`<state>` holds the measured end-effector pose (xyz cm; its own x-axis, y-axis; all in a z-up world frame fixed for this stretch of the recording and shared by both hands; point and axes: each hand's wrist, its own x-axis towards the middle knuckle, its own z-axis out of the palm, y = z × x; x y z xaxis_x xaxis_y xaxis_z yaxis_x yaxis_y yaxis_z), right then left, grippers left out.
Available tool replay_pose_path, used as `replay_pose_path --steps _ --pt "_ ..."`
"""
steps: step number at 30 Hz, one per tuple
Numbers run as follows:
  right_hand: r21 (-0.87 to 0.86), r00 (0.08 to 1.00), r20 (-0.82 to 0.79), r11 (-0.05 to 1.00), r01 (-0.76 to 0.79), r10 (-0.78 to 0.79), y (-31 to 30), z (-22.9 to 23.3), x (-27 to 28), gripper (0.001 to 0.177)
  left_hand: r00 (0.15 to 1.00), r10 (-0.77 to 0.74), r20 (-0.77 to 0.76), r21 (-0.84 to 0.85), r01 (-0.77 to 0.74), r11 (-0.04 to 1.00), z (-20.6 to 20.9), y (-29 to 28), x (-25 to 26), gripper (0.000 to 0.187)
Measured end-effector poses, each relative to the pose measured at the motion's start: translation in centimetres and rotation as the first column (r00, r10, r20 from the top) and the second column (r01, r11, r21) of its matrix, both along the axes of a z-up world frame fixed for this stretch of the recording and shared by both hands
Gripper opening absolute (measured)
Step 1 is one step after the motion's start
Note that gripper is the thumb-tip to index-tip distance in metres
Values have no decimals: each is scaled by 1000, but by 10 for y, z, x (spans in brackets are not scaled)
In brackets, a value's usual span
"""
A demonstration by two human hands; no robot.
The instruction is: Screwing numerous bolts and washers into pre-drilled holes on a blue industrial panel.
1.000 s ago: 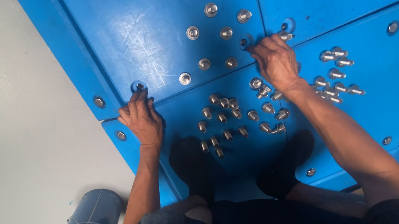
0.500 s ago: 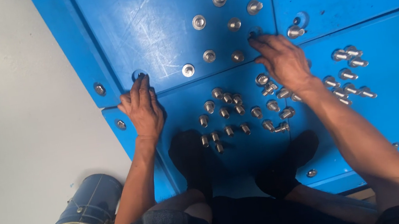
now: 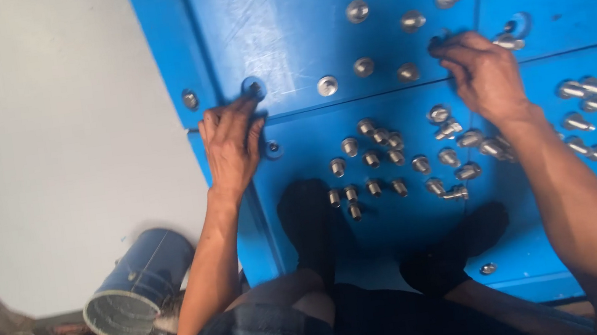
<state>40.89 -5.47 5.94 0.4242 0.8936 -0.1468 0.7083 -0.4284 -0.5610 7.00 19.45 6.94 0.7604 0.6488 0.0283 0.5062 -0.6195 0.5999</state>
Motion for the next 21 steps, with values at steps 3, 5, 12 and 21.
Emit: replay_pose_path --steps 3,5,12,21 --pt "-13 1000 6 1000 -6 6 -2 9 2 25 992 -110 -60 64 114 991 -6 -8 16 38" --pt "-13 1000 -1 1000 -17 17 1 13 -5 26 986 -139 -87 93 147 985 -9 -10 17 44" --pt "36 985 68 987 155 -157 1 -4 -25 20 981 -118 -153 116 137 984 -24 0 11 42" --pt "-65 976 90 977 203 -197 6 -2 -24 16 988 -68 -142 108 83 991 -25 3 11 40"
